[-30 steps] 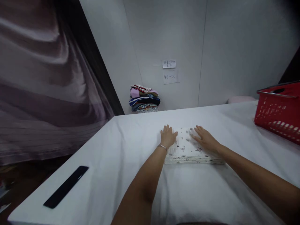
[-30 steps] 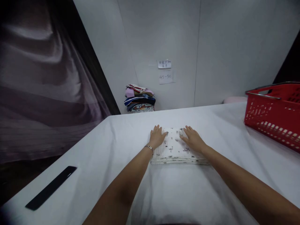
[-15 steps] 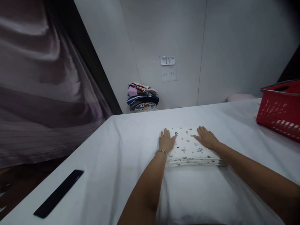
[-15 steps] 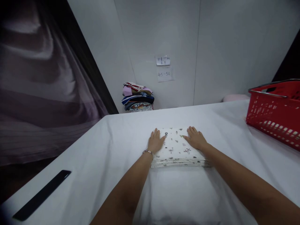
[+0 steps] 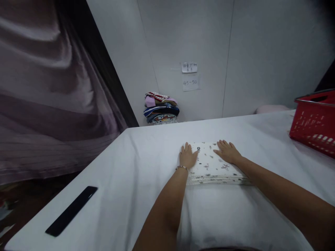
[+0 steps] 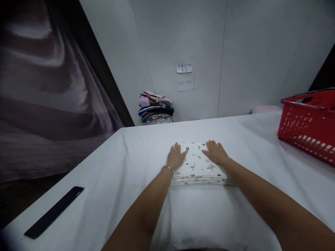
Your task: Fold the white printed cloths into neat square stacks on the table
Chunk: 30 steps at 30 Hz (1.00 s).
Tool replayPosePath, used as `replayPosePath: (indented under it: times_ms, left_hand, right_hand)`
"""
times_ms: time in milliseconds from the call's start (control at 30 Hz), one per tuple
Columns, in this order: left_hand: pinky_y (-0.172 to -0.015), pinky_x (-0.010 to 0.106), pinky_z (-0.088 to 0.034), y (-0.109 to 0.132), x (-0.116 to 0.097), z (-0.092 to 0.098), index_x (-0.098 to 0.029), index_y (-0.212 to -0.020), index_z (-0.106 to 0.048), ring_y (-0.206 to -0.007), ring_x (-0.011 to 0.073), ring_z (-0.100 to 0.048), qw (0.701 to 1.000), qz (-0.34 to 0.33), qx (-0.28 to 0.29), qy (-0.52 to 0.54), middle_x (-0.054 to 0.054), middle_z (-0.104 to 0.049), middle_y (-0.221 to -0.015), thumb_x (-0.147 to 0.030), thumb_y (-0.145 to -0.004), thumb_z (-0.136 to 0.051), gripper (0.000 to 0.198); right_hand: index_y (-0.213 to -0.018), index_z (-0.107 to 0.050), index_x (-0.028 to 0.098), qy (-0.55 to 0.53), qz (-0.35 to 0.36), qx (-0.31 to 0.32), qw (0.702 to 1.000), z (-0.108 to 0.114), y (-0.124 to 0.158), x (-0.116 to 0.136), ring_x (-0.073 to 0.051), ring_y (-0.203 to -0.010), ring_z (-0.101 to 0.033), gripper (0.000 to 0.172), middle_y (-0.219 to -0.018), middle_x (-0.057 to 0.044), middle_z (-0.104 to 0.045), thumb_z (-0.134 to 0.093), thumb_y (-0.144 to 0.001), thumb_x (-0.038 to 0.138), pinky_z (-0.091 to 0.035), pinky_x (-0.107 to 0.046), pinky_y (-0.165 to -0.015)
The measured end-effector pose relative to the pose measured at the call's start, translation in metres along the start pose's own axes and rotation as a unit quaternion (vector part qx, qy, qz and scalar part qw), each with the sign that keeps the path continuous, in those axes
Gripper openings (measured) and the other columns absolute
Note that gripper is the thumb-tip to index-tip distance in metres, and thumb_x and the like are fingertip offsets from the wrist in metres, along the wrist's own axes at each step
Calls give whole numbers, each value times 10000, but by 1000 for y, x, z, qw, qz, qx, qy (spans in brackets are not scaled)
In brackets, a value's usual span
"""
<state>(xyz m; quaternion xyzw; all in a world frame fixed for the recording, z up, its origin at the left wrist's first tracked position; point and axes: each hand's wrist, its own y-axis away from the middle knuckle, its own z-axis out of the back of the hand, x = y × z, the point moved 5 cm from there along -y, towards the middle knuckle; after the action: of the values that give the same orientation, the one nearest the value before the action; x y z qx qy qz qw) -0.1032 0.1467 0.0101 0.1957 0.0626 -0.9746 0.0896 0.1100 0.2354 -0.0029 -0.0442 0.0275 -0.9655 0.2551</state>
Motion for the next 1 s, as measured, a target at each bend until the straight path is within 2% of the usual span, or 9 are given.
replayPosePath:
  times_ms: [167,300,400,467,533,667,767,833,1000]
  left_hand:
    - [-1052,511,-256,-1,1,0,-273,-1402,-287,-1373,331,-157,1000,4,-6,0,57,-154,-1526,-522,-865,-342,594]
    - [-1065,503,-241,0,2,-3,-242,-1409,-277,-1377,330,-141,1000,5,-1,-3,61,-142,-1529,-538,-869,-309,617]
    - [-1065,494,-246,0,1,-3,-224,-1407,-283,-1376,329,-144,1000,0,-5,-7,59,-144,-1528,-540,-870,-298,623]
    - [-1067,481,-252,-2,0,-1,-236,-1401,-291,-1377,321,-145,1000,1,-7,-10,43,-142,-1530,-541,-865,-309,618]
    - [-1076,464,-243,-5,-1,3,-248,-1402,-288,-1383,311,-137,1000,10,18,-1,34,-127,-1533,-558,-857,-316,627]
    - [-1089,453,-216,0,3,11,-228,-1428,-237,-1394,293,-104,994,38,92,40,61,-76,-1538,-625,-858,-230,695]
    - [-1105,492,-139,18,8,13,-266,-1428,-229,-1402,277,-55,997,10,75,26,22,-54,-1541,-632,-859,-221,677]
    - [-1105,516,-113,32,11,9,-285,-1419,-243,-1399,265,-94,997,-6,70,19,7,-60,-1540,-583,-879,-237,617]
    - [-1104,517,-118,44,13,7,-297,-1370,-342,-1372,255,-211,993,14,72,96,3,-111,-1533,-520,-882,-333,537]
  right_hand:
    - [-1377,-354,120,-2,9,-8,1000,13,-6,20,-292,-1373,-152,708,-1483,-145,-253,-203,-880,600,-168,-489,-1087]
    - [-1418,-295,155,-24,56,5,998,1,-1,44,-265,-1383,-119,737,-1503,-106,-212,-153,-872,630,-141,-478,-1102]
    - [-1420,-294,146,-25,59,21,998,-7,2,49,-263,-1384,-113,742,-1508,-108,-190,-147,-876,628,-137,-484,-1102]
    - [-1414,-305,140,-28,55,31,998,-3,1,48,-263,-1384,-117,726,-1507,-114,-190,-165,-882,614,-140,-484,-1102]
    - [-1402,-328,157,-39,51,50,997,5,2,48,-265,-1378,-146,701,-1502,-112,-213,-170,-886,604,-172,-489,-1094]
    - [-1433,-271,180,-55,63,48,995,18,24,51,-262,-1383,-124,717,-1515,-91,-171,-150,-883,626,-157,-486,-1102]
    - [-1454,-225,215,-65,105,44,991,12,55,56,-265,-1386,-83,731,-1521,-50,-135,-151,-875,655,-101,-475,-1119]
    - [-1450,-240,225,-68,116,53,989,3,71,59,-277,-1382,-94,730,-1516,-45,-156,-151,-873,663,-111,-488,-1116]
    - [-1425,-304,182,-84,105,75,988,3,78,59,-295,-1375,-124,725,-1503,-80,-194,-169,-878,639,-143,-538,-1099]
